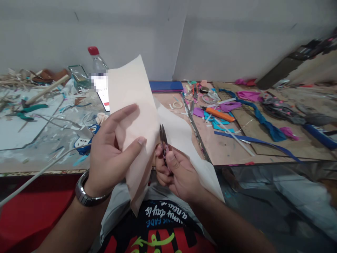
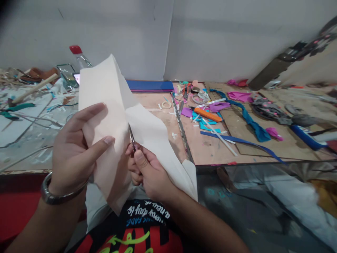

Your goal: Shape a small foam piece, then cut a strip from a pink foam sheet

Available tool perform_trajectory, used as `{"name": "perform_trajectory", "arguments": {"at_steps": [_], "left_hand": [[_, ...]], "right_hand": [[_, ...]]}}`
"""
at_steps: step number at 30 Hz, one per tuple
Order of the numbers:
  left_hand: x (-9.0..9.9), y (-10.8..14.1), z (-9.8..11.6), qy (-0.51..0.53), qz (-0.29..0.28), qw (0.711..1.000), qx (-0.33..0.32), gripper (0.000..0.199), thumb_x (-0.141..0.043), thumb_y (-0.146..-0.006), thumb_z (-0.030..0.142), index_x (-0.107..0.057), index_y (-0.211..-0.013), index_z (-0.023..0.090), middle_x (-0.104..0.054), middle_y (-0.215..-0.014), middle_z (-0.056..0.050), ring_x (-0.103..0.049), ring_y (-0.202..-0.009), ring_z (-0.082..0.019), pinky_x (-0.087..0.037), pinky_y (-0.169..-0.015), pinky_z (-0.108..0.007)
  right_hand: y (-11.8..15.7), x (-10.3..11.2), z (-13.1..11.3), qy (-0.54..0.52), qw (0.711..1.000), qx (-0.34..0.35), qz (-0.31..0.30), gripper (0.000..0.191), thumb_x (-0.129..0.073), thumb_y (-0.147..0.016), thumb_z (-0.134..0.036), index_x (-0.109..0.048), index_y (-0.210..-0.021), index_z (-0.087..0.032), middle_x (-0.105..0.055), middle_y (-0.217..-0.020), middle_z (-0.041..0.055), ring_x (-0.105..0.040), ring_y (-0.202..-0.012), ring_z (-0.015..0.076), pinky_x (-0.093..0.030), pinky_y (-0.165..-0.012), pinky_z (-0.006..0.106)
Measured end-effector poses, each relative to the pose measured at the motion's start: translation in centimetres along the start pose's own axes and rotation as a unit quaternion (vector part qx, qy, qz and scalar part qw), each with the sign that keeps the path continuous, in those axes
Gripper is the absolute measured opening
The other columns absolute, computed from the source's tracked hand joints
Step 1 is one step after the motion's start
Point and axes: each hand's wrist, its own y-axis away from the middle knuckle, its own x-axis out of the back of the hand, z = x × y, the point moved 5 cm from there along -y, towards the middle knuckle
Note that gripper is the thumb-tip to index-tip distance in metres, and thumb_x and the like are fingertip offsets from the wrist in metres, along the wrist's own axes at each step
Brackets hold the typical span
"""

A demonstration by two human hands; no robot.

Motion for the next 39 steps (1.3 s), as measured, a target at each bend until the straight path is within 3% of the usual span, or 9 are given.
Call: {"name": "perform_trajectory", "arguments": {"at_steps": [17,33,39], "left_hand": [[0.1,0.0,-0.1,-0.007,-0.011,1.0,-0.007,0.059,-0.075,-0.082,0.029,-0.057,-0.138,0.027,-0.058,-0.141,-0.006,-0.055,-0.132,-0.031,-0.045,-0.115,-0.05],[0.2,-0.5,-0.9,0.011,-0.071,0.997,0.005,0.055,-0.069,-0.088,0.029,-0.054,-0.14,0.029,-0.056,-0.145,-0.004,-0.053,-0.135,-0.03,-0.048,-0.114,-0.047],[-0.1,-1.5,-1.9,0.037,-0.068,0.997,0.006,0.056,-0.069,-0.086,0.027,-0.054,-0.14,0.028,-0.055,-0.146,-0.004,-0.053,-0.135,-0.029,-0.049,-0.113,-0.047]], "right_hand": [[0.1,-0.2,-0.3,-0.003,1.0,0.002,-0.006,0.037,-0.065,-0.09,-0.057,-0.051,-0.095,-0.022,-0.03,-0.06,-0.0108,-0.017,-0.042,0.0027,-0.016,-0.04,0.018],[0.0,-0.3,-0.6,-0.003,0.999,0.03,-0.044,0.032,-0.061,-0.094,-0.053,-0.055,-0.1,-0.023,-0.03,-0.061,-0.01,-0.018,-0.043,0.0034,-0.017,-0.039,0.019],[-0.3,0.2,-1.4,0.034,0.999,0.033,-0.01,0.038,-0.066,-0.09,-0.056,-0.056,-0.1,-0.021,-0.034,-0.062,-0.0089,-0.02,-0.045,0.0041,-0.014,-0.04,0.019]]}}
